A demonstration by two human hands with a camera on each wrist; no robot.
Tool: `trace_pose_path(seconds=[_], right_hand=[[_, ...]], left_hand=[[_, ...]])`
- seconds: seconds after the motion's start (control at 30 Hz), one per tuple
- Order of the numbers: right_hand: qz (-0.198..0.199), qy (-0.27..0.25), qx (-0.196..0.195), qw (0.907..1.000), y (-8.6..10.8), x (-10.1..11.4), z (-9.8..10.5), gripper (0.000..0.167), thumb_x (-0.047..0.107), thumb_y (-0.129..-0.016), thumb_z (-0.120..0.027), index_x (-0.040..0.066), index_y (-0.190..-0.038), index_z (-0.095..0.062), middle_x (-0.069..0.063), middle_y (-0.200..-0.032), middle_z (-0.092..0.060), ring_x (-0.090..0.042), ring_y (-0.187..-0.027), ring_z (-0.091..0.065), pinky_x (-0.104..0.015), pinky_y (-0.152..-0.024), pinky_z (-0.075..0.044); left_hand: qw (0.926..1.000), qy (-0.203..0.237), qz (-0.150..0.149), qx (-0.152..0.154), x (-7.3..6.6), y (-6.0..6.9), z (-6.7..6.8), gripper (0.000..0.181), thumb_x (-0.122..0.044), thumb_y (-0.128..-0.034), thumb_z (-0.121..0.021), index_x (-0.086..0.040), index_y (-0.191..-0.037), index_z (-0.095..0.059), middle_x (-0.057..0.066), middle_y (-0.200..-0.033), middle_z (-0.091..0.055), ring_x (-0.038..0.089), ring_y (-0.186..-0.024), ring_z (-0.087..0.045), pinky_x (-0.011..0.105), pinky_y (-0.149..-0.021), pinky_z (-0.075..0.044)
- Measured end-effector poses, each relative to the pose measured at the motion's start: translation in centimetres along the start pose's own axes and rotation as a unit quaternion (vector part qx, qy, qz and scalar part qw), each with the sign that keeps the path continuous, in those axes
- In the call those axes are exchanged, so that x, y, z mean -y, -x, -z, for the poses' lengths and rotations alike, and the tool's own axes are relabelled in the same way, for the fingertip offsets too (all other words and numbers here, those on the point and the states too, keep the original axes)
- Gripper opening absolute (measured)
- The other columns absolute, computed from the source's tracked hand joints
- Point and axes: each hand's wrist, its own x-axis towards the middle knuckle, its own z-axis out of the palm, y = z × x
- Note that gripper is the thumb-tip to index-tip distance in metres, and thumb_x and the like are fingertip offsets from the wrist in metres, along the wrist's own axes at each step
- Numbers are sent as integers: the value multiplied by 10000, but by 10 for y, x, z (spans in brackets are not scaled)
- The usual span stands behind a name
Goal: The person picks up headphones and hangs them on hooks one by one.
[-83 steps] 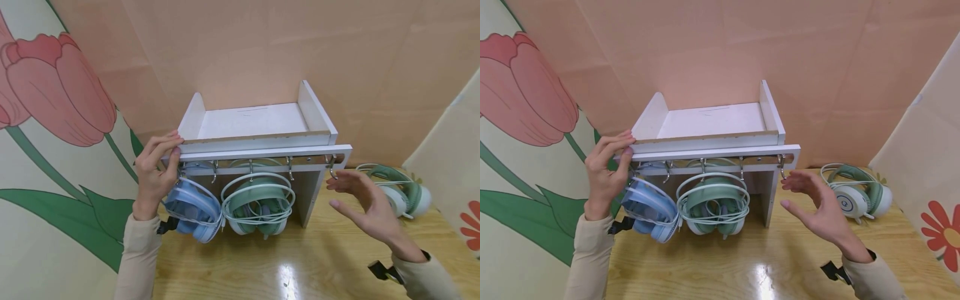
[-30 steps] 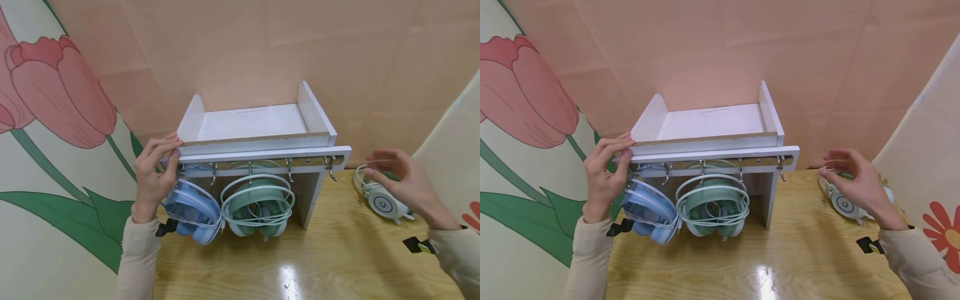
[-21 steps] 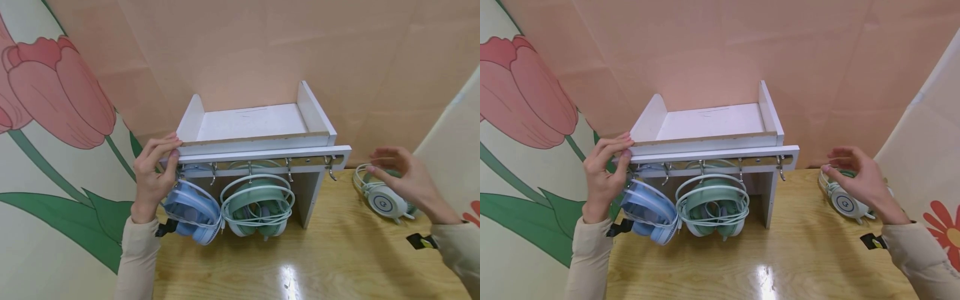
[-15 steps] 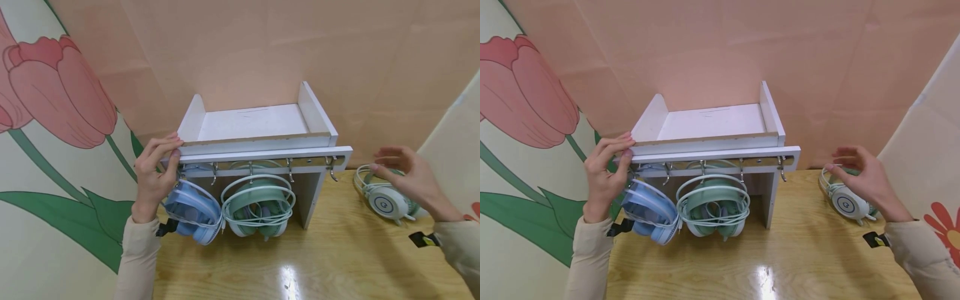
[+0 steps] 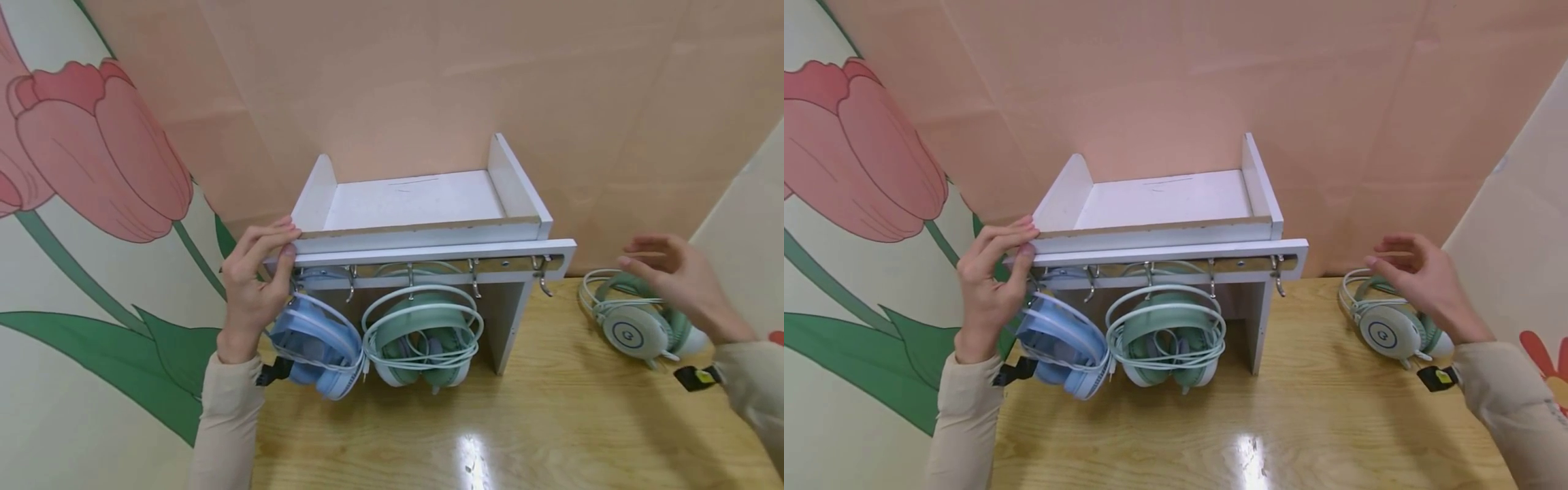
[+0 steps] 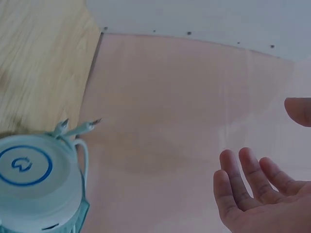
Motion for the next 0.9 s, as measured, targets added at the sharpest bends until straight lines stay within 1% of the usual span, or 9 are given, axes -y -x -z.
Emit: trace_pose_path(seconds=[0.17, 0.4, 0.47, 0.63, 0.9], right_hand=[[-56, 203, -44, 9998, -4, -11, 6, 386, 268, -1020, -741, 400, -1314, -529, 356, -1163, -597, 262, -965, -570, 0, -725, -481], [-328, 137, -3, 9994, -7, -24, 13, 351, 301, -1029, -730, 435, -1276, -520, 373, -1131, -581, 264, -954, -543, 15, -732, -453], [-382, 206, 44, 9990, -9, -27, 15, 341, 330, -1034, -721, 453, -1270, -508, 379, -1133, -566, 270, -952, -529, 25, -742, -434], [-420, 353, 108, 9984, -15, -33, 23, 325, 369, -1044, -699, 484, -1259, -484, 390, -1125, -547, 279, -944, -510, 25, -741, -396], [-391, 453, 46, 9982, -25, -42, 32, 336, 354, -1040, -703, 490, -1233, -463, 431, -1071, -518, 267, -895, -506, 19, -725, -417]], left_hand=[[10000, 12, -18, 23, 0, 0, -1, 226, 42, -977, -671, -3, -1151, -808, 196, -1131, -743, 338, -1237, -711, 410, -1131, -577], [10000, 66, -51, 51, 0, 0, -2, 232, 54, -973, -669, -2, -1149, -809, 204, -1127, -738, 345, -1232, -711, 416, -1131, -578], [10000, 46, -37, 69, 0, 1, -2, 229, 49, -977, -667, -4, -1151, -808, 203, -1130, -736, 340, -1238, -708, 413, -1132, -577], [9999, -10, -2, 117, 0, 0, -1, 217, 21, -997, -660, -7, -1156, -806, 200, -1138, -733, 326, -1251, -704, 417, -1136, -573], [10000, 31, -50, 7, 0, -1, -1, 210, 29, -986, -662, 7, -1136, -808, 208, -1117, -739, 345, -1225, -714, 422, -1127, -580]])
